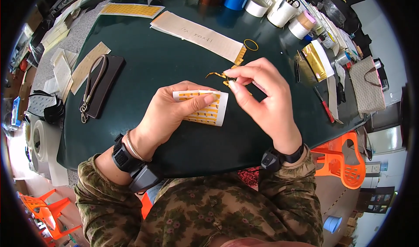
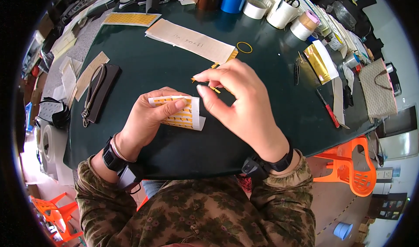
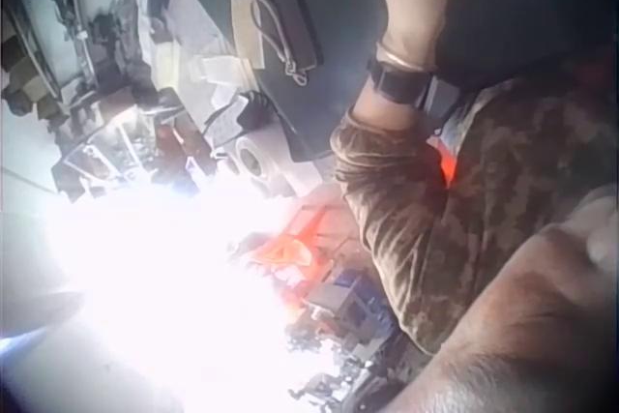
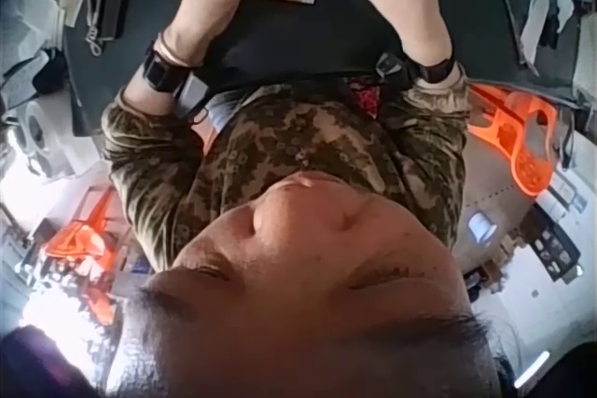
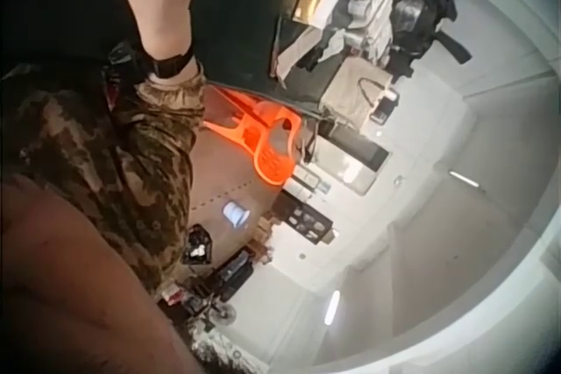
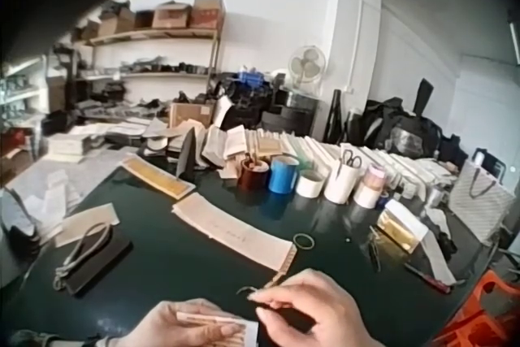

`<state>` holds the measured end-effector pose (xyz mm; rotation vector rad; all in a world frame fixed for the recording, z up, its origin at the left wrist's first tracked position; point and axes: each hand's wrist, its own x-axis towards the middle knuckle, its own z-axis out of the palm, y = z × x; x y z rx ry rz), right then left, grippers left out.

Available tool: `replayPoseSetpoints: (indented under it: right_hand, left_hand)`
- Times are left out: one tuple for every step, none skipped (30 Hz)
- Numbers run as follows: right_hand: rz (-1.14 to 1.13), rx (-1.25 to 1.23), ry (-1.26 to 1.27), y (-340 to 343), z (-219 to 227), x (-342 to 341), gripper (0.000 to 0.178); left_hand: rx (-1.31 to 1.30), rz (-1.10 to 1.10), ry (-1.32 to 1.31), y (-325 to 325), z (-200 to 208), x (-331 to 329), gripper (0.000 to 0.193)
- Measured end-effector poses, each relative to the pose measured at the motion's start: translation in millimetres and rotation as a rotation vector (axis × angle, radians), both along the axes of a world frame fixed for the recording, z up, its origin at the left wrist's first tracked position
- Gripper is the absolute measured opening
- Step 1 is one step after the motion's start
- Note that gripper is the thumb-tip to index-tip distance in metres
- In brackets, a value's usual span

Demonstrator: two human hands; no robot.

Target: The person peels small yellow strips from a white backing sheet by hand, using a small metal tool to lift and separate them. They then place the strips onto a separate white card, occasionally using shears to trim the ends.

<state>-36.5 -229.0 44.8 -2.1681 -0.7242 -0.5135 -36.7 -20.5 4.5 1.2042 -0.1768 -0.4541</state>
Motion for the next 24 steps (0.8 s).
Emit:
replayPoseSetpoints:
  right_hand:
    - [0.001,0.001,0.000,2.2,-0.2,-1.4,0.020]
    - [0.003,-0.033,-0.048,4.0,0.5,-2.7,0.021]
    - [0.005,-0.066,-0.097,5.8,1.3,-4.0,0.022]
    - [0.007,-0.099,-0.147,7.4,1.8,-5.1,0.023]
    - [0.007,-0.099,-0.146,8.4,2.0,-6.7,0.023]
    - [-0.009,-0.132,-0.157,9.4,2.0,-8.3,0.024]
    - [-0.026,-0.165,-0.168,10.4,2.0,-9.5,0.024]
    - [-0.042,-0.197,-0.179,11.7,1.8,-9.8,0.024]
    - [-0.041,-0.196,-0.179,13.5,0.9,-9.4,0.024]
    - [-0.053,-0.187,-0.189,15.2,-0.7,-9.1,0.024]
    - [-0.064,-0.178,-0.199,16.7,-2.5,-8.7,0.023]
    - [-0.075,-0.168,-0.209,17.4,-3.7,-8.4,0.023]
    - [-0.077,-0.169,-0.208,17.4,-4.3,-8.4,0.023]
    - [-0.074,-0.176,-0.217,17.4,-4.7,-8.3,0.022]
    - [-0.069,-0.180,-0.226,17.6,-5.4,-8.0,0.022]
    - [-0.065,-0.185,-0.236,17.6,-6.1,-7.7,0.021]
    - [-0.065,-0.185,-0.236,17.3,-7.3,-7.3,0.021]
    - [-0.070,-0.199,-0.260,16.8,-8.8,-6.8,0.022]
    - [-0.074,-0.214,-0.284,16.3,-10.3,-6.5,0.022]
    - [-0.079,-0.228,-0.309,16.1,-10.6,-6.3,0.022]
    - [-0.080,-0.228,-0.309,16.2,-10.5,-6.6,0.022]
    - [-0.077,-0.230,-0.308,16.4,-10.3,-7.1,0.021]
    - [-0.074,-0.232,-0.307,16.8,-10.3,-7.6,0.019]
    - [-0.071,-0.233,-0.305,17.1,-10.3,-7.8,0.017]
  left_hand:
    - [0.002,0.003,-0.015,0.8,-1.5,0.1,0.021]
    - [0.005,0.006,-0.030,1.2,-2.1,0.2,0.020]
    - [0.005,0.006,-0.030,1.6,-1.9,0.3,0.020]
    - [0.005,0.027,-0.048,2.0,-1.2,0.6,0.019]
    - [0.003,0.046,-0.065,1.8,-0.8,0.7,0.018]
    - [0.002,0.066,-0.083,1.6,-0.4,0.8,0.016]
    - [0.002,0.066,-0.082,1.4,0.1,0.3,0.016]
    - [0.026,0.079,-0.108,1.1,0.6,-0.7,0.015]
    - [0.050,0.091,-0.133,0.9,1.1,-1.7,0.014]
    - [0.072,0.102,-0.157,0.2,0.9,-2.1,0.014]
    - [0.071,0.100,-0.156,0.2,0.6,-2.0,0.014]
    - [0.120,0.105,-0.213,0.6,0.2,-1.7,0.013]
    - [0.169,0.110,-0.269,1.0,-0.2,-1.5,0.013]
    - [0.218,0.115,-0.326,1.0,-0.5,-1.4,0.013]
    - [0.219,0.115,-0.326,1.0,-0.4,-1.6,0.013]
    - [0.251,0.126,-0.351,0.8,-0.2,-2.0,0.013]
    - [0.283,0.137,-0.376,0.6,0.0,-2.4,0.013]
    - [0.316,0.148,-0.400,0.5,0.1,-2.7,0.012]
    - [0.316,0.147,-0.400,0.4,0.2,-2.9,0.012]
    - [0.327,0.145,-0.393,0.6,0.9,-3.0,0.012]
    - [0.338,0.143,-0.385,0.7,1.5,-3.1,0.012]
    - [0.349,0.141,-0.378,0.7,1.8,-3.1,0.012]
    - [0.348,0.140,-0.378,0.8,2.0,-3.1,0.012]
    - [0.313,0.135,-0.352,1.1,2.0,-3.0,0.012]
